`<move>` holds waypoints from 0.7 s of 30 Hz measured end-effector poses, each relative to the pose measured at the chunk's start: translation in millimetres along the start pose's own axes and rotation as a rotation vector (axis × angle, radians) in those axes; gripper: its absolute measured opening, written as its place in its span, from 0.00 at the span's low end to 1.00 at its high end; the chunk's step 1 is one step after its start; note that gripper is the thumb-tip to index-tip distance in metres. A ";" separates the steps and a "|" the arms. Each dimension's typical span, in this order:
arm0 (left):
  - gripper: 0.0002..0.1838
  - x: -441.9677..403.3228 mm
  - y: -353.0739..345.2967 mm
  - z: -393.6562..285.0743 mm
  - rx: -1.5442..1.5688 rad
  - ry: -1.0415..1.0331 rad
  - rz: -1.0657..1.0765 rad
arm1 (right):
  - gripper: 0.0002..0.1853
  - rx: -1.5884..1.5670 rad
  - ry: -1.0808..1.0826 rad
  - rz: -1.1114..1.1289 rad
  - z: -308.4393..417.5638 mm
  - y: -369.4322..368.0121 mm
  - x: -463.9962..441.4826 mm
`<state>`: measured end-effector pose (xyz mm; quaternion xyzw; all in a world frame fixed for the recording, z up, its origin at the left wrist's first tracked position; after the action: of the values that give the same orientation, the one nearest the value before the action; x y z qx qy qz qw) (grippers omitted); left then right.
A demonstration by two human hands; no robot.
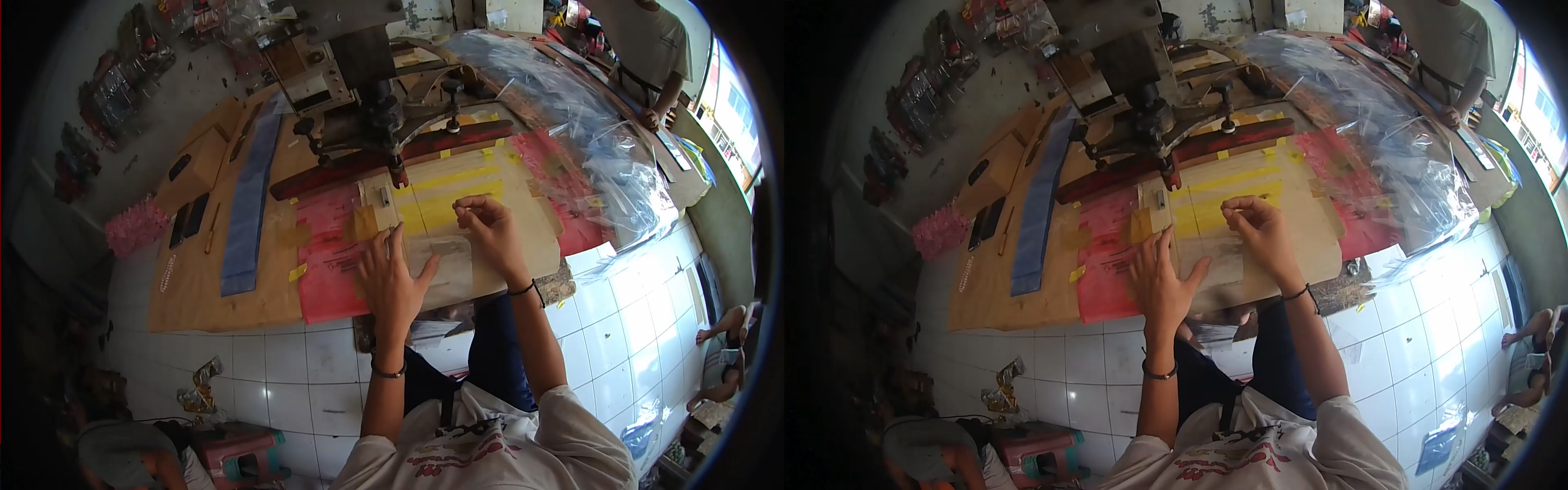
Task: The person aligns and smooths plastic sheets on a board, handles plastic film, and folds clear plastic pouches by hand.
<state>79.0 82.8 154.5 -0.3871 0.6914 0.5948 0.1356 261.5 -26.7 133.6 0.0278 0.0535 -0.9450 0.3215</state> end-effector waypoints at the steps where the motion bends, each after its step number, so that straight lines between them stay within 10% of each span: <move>1: 0.44 -0.9 1.2 -1.7 0.005 -0.014 -0.012 | 0.10 0.014 0.018 0.008 0.0 0.3 0.1; 10: 0.46 -34.9 4.9 -24.9 0.180 -0.240 0.025 | 0.08 0.052 0.148 0.087 5.0 -6.3 4.1; 21: 0.50 -32.4 -13.0 8.6 0.489 -0.009 -0.141 | 0.08 0.182 0.217 0.083 12.0 -10.7 8.0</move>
<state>107.3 103.0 164.0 -0.3875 0.7853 0.4005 0.2697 248.4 -24.5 145.7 0.1610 0.0009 -0.9233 0.3487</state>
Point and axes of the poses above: each hand's wrist, its own x-axis away from the middle knuckle, its own y-axis out of the back of the hand, z = x × y, the point moved 8 cm from there along -x, towards the middle knuckle, and after that the axes turned 11 degrees about -y, right-handed, at the moved point
